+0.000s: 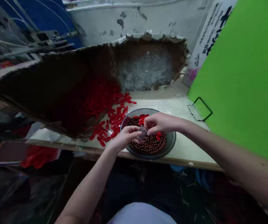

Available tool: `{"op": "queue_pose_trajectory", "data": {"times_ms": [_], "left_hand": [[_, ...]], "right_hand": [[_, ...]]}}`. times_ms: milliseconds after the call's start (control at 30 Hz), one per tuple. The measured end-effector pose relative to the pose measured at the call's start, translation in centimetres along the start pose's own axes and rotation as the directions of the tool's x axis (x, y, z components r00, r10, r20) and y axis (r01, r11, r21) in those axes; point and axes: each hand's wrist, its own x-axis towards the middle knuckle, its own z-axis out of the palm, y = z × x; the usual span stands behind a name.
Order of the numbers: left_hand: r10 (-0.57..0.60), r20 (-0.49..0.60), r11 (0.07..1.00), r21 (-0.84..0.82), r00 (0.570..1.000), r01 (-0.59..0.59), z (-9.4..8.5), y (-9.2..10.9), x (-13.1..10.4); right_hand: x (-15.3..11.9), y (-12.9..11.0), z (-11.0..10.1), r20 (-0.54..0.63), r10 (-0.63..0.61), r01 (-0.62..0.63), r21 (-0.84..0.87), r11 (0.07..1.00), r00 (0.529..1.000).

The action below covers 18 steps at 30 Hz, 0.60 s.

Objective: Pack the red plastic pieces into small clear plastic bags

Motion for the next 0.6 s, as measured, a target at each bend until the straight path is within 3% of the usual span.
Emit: {"op": "queue_pose_trajectory", "data": {"times_ms": [133,333,467,600], "left_hand": [[0.048,-0.08,0.999,0.026,0.996,-0.046,-0.8,-0.1,-0.2],[0.217,-0.236,0.967,-0.084,0.947,-0.243,-1.4,-0.8,0.3],[0.26,-0.302,0.947,-0.104,0.917,-0.303,-1.0,-1.5,1.0],[0.294,-0.363,0.943,-0.04,0.884,-0.33,-0.6,-1.8,1.2]], "right_hand": [[-0.3,0.6,0.0,-0.088,0.032,-0.035,-0.029,0.999,0.996],[-0.3,3.3,2.1,-0.096,0.131,-0.143,-0.132,0.981,0.987],[0.9,6.5,3.7,-0.376,0.295,-0.414,-0.291,0.863,0.879],[2.6,8.5,5.7,-0.47,0.305,-0.464,-0.271,0.843,0.828]]}}
